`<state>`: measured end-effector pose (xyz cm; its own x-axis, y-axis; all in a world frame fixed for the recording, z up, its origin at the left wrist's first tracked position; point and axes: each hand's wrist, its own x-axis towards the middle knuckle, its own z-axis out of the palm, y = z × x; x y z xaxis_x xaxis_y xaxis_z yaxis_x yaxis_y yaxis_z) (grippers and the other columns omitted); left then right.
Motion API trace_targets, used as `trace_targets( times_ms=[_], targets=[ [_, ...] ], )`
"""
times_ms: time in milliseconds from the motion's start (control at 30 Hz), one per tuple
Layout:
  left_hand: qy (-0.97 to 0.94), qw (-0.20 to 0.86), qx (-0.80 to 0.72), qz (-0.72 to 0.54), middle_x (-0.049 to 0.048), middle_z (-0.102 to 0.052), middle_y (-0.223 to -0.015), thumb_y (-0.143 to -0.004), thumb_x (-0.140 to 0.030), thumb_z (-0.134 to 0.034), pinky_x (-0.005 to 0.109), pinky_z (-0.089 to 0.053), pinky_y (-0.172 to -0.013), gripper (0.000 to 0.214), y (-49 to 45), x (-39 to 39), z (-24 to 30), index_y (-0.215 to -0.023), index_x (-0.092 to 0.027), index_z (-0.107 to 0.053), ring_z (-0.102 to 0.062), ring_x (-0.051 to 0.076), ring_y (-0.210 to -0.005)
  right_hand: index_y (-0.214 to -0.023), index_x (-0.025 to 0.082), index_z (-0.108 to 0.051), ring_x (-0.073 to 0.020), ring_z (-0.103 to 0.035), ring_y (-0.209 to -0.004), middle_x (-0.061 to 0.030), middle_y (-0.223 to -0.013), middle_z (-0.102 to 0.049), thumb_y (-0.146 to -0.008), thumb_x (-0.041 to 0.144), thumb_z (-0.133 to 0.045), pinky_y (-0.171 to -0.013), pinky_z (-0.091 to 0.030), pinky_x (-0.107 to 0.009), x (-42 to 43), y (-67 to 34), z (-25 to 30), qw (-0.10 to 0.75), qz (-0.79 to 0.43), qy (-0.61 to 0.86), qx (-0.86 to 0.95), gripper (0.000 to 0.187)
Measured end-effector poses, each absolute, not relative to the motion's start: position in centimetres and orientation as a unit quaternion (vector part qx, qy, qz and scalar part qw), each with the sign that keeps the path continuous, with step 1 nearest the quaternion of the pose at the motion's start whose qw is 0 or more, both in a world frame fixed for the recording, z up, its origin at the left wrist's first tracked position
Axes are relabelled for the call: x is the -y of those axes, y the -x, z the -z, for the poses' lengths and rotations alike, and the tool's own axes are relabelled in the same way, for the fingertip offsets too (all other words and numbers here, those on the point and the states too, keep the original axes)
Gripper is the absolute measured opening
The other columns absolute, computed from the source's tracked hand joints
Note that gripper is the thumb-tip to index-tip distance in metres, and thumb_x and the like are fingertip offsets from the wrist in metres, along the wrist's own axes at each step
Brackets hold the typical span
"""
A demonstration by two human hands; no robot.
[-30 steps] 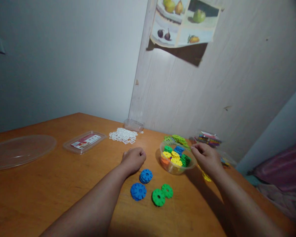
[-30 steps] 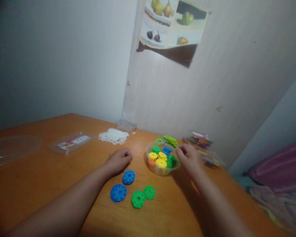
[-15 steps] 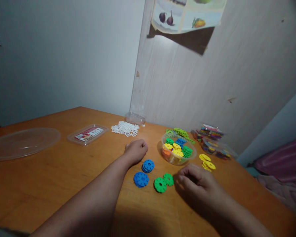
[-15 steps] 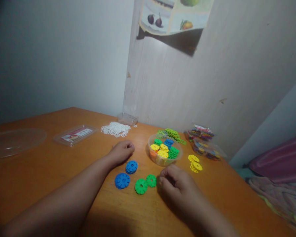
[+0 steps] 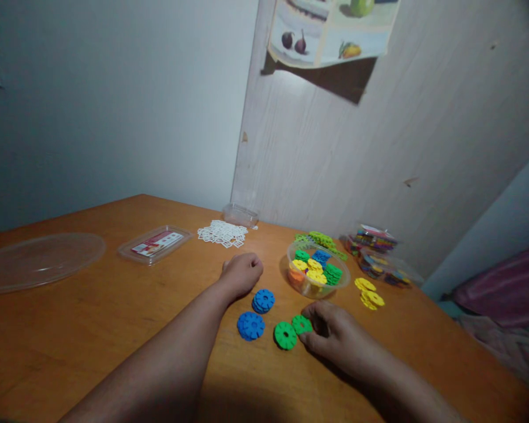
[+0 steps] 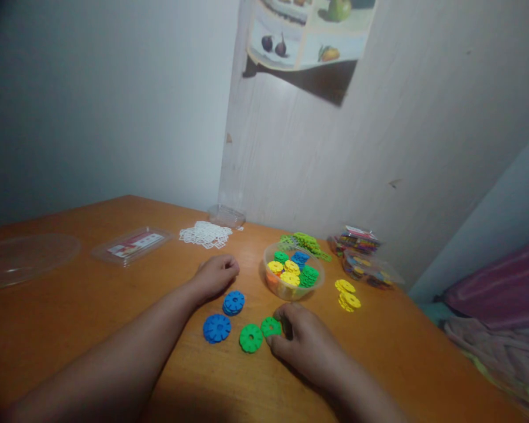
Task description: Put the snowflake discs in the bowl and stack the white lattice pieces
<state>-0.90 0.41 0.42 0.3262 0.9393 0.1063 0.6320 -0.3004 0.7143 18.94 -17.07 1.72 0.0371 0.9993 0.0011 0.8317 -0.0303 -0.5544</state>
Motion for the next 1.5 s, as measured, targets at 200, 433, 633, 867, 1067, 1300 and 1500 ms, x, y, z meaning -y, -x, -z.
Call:
trace_targets(
  times_ms=[200, 433, 633, 867, 1067, 1300, 1500],
  targets=[
    [-0.764, 0.283, -0.516, -0.267, -0.001, -0.071, -0.074, -0.079, -0.03, -0.054, 0.025, -0.039, -0.066, 0.015, 0.9, -0.4, -0.5, -0.075, -0.023, -0.066, -0.063, 0.017, -0.076, -0.09, 0.02, -0.061, -0.0124, -0.048, -0.063, 0.0014, -0.071, -0.056, -0.077, 0.024, -0.064, -0.053, -0.032, -0.023, 18.4, -19.0, -2.1, 0.248, -0.22, 0.678, 0.656, 0.014],
    [-0.764, 0.28, -0.52, -0.26, -0.0008, -0.071, -0.076, -0.079, -0.03, -0.055, 0.025, -0.039, -0.067, 0.013, 1.0, -0.2, -0.8, -0.077, -0.023, -0.066, -0.063, 0.017, -0.078, -0.097, 0.02, -0.063, -0.0128, -0.047, -0.064, 0.0017, -0.072, -0.053, -0.083, 0.035, -0.062, -0.056, -0.034, -0.024, 17.0, -21.1, -7.8, 0.3, -0.122, 0.646, 0.691, 0.021],
    [-0.765, 0.289, -0.514, -0.258, 0.0, -0.07, -0.074, -0.08, -0.029, -0.053, 0.025, -0.039, -0.066, 0.015, 1.0, -0.2, -0.8, -0.076, -0.022, -0.066, -0.062, 0.018, -0.079, -0.101, 0.018, -0.065, -0.0157, -0.054, -0.063, -0.0016, -0.072, -0.061, -0.078, 0.045, -0.066, -0.055, -0.036, -0.025, 9.5, -24.3, -9.9, 0.229, -0.011, 0.721, 0.654, 0.035],
    [-0.772, 0.273, -0.513, -0.256, 0.0, -0.072, -0.081, -0.081, -0.027, -0.052, 0.026, -0.039, -0.068, 0.016, 1.1, 0.1, -1.3, -0.077, -0.023, -0.067, -0.063, 0.018, -0.081, -0.099, 0.02, -0.072, -0.0186, -0.06, -0.068, -0.0069, -0.081, -0.07, -0.077, 0.048, -0.068, -0.055, -0.033, -0.026, 4.4, -23.7, -9.3, 0.121, 0.038, 0.756, 0.642, 0.036],
    [-0.772, 0.271, -0.518, -0.25, 0.0005, -0.072, -0.081, -0.081, -0.027, -0.051, 0.027, -0.04, -0.068, 0.016, 1.1, 0.3, -1.6, -0.077, -0.023, -0.067, -0.063, 0.019, -0.08, -0.106, 0.018, -0.069, -0.0175, -0.058, -0.067, -0.0053, -0.078, -0.067, -0.08, 0.045, -0.063, -0.056, -0.035, -0.027, 5.1, -23.3, -9.7, 0.169, 0.029, 0.745, 0.645, 0.038],
    [-0.775, 0.263, -0.516, -0.252, 0.0009, -0.072, -0.08, -0.082, -0.028, -0.052, 0.027, -0.04, -0.07, 0.016, 1.0, 0.0, -1.2, -0.079, -0.023, -0.067, -0.063, 0.019, -0.082, -0.075, 0.021, -0.057, -0.0138, -0.048, -0.062, 0.0009, -0.066, -0.055, -0.086, 0.035, -0.053, -0.054, -0.034, -0.025, 14.2, -20.6, -9.4, 0.275, -0.11, 0.639, 0.71, 0.018],
    [-0.775, 0.268, -0.51, -0.26, -0.0004, -0.073, -0.082, -0.081, -0.029, -0.054, 0.028, -0.038, -0.071, 0.015, 1.0, 0.0, -1.0, -0.079, -0.023, -0.068, -0.063, 0.019, -0.082, -0.082, 0.021, -0.06, -0.0157, -0.052, -0.068, -0.0017, -0.077, -0.06, -0.081, 0.032, -0.061, -0.058, -0.037, -0.026, 18.1, -18.1, -5.7, 0.192, -0.196, 0.66, 0.699, 0.011]
  ],
)
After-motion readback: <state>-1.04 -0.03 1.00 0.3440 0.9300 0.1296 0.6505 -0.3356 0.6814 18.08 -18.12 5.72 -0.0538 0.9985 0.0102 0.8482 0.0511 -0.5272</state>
